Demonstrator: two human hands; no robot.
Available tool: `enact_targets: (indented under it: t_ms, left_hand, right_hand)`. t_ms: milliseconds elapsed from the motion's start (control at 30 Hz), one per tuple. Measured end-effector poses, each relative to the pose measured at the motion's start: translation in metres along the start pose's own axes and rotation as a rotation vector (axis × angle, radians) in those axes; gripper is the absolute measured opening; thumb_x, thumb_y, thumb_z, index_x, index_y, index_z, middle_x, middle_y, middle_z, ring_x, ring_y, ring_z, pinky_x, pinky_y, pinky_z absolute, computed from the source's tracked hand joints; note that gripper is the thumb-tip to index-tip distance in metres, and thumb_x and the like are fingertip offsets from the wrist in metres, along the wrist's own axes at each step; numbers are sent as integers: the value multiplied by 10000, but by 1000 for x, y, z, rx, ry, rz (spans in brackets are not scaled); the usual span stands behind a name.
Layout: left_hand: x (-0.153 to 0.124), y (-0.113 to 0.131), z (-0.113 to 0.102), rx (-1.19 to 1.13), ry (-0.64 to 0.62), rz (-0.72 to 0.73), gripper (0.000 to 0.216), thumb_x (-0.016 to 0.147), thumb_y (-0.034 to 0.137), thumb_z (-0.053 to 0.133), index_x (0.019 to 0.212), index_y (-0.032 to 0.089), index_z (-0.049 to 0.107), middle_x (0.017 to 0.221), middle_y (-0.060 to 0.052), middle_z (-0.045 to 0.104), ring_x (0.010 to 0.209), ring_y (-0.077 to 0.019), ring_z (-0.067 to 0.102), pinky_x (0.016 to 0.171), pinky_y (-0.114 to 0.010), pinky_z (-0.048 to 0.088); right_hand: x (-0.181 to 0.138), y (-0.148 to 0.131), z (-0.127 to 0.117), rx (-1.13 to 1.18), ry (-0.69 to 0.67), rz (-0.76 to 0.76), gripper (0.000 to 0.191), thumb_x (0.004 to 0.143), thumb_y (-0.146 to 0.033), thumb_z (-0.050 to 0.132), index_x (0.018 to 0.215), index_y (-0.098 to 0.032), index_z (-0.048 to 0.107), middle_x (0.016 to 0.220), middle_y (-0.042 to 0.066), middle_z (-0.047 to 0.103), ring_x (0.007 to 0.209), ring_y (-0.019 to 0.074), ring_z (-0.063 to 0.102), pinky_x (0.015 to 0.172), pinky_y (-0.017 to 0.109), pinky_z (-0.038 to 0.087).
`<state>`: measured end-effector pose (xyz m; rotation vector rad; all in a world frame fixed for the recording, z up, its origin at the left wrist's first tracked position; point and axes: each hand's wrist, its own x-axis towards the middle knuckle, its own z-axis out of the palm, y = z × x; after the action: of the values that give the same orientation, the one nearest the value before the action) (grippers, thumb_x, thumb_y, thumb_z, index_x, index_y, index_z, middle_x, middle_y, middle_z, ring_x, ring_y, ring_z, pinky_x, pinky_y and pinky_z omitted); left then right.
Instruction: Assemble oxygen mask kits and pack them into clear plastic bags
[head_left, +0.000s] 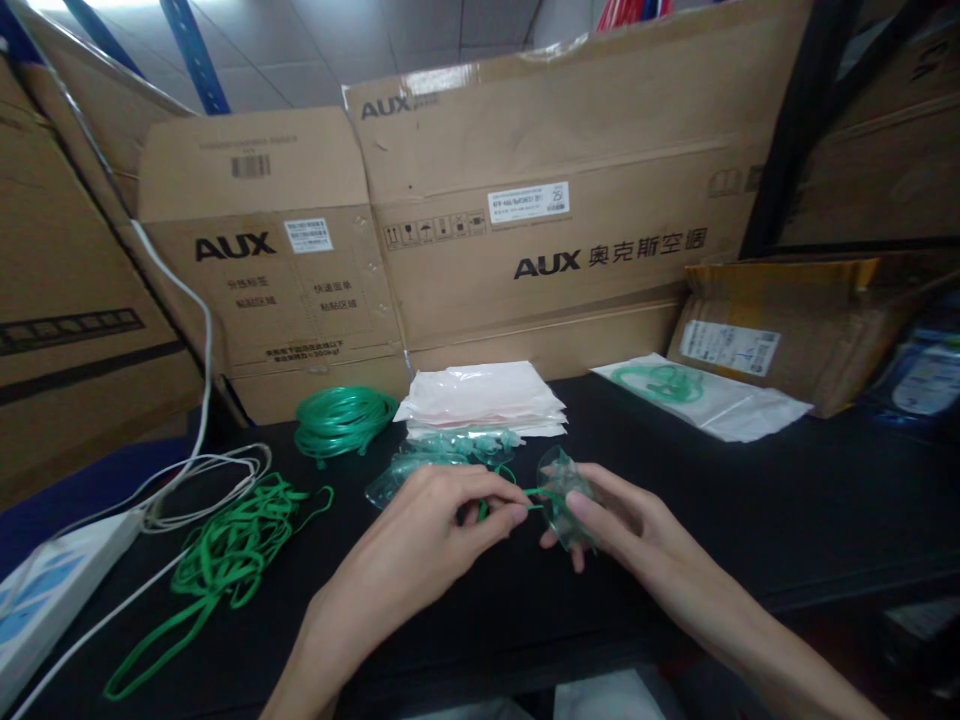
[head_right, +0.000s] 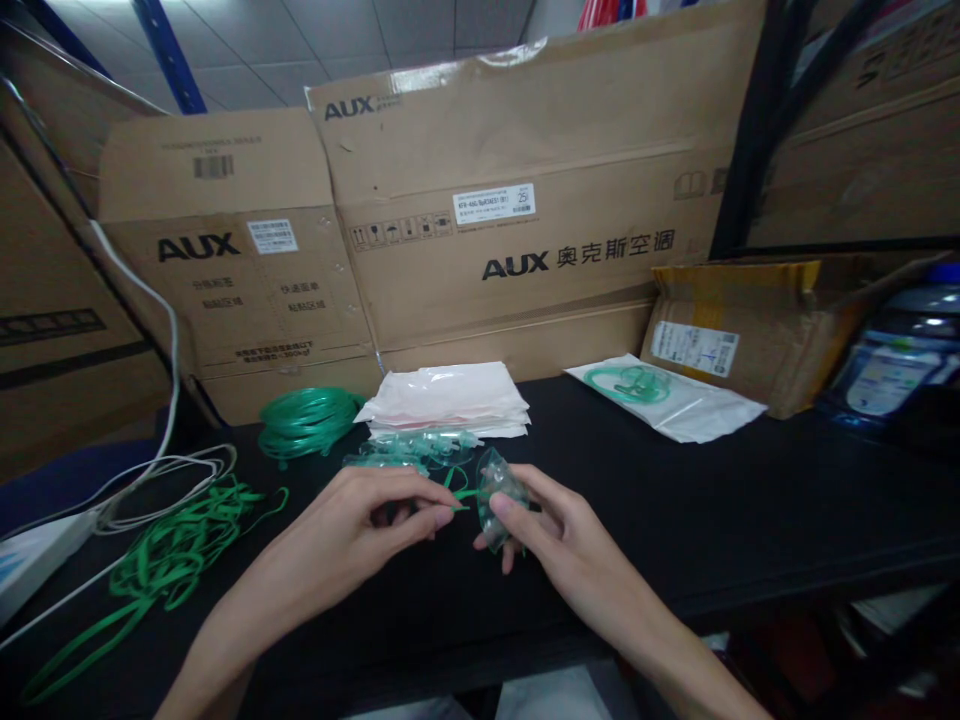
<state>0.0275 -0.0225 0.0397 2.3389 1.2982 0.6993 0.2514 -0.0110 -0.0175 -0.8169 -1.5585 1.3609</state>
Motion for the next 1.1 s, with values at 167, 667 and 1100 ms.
enact_targets:
  t_ms: [167,667,1100]
  left_hand:
    - [2,1,3,-11,-5,44,124,992,299,674,982,279,797,905,74,765,775,-110,645,730,-197,416]
    - [1,8,2,-29,-65,94,178,1021,260,624,952,253,788,898,53,738,799,-122,649,774,-210,423]
    - [0,4,8,-95,-58,11,111,994,267,670,1075,293,742,954,82,789,889,-137,705,808,-196,423]
  right_hand:
    - [-2,2,-1,1,-34,5,344,977,-486,645,1127,-177,671,958,50,713,827,174,686,690,272,550]
    - [-4,4,-1,22,-58,-6,298,989,-435,650,1148,-189,700,957,39,711,851,181,690,715,284,573]
    - [0,5,-2,-130,21,-36,337,841,-520,781,956,-204,806,902,26,664,869,200,616,744,262,522]
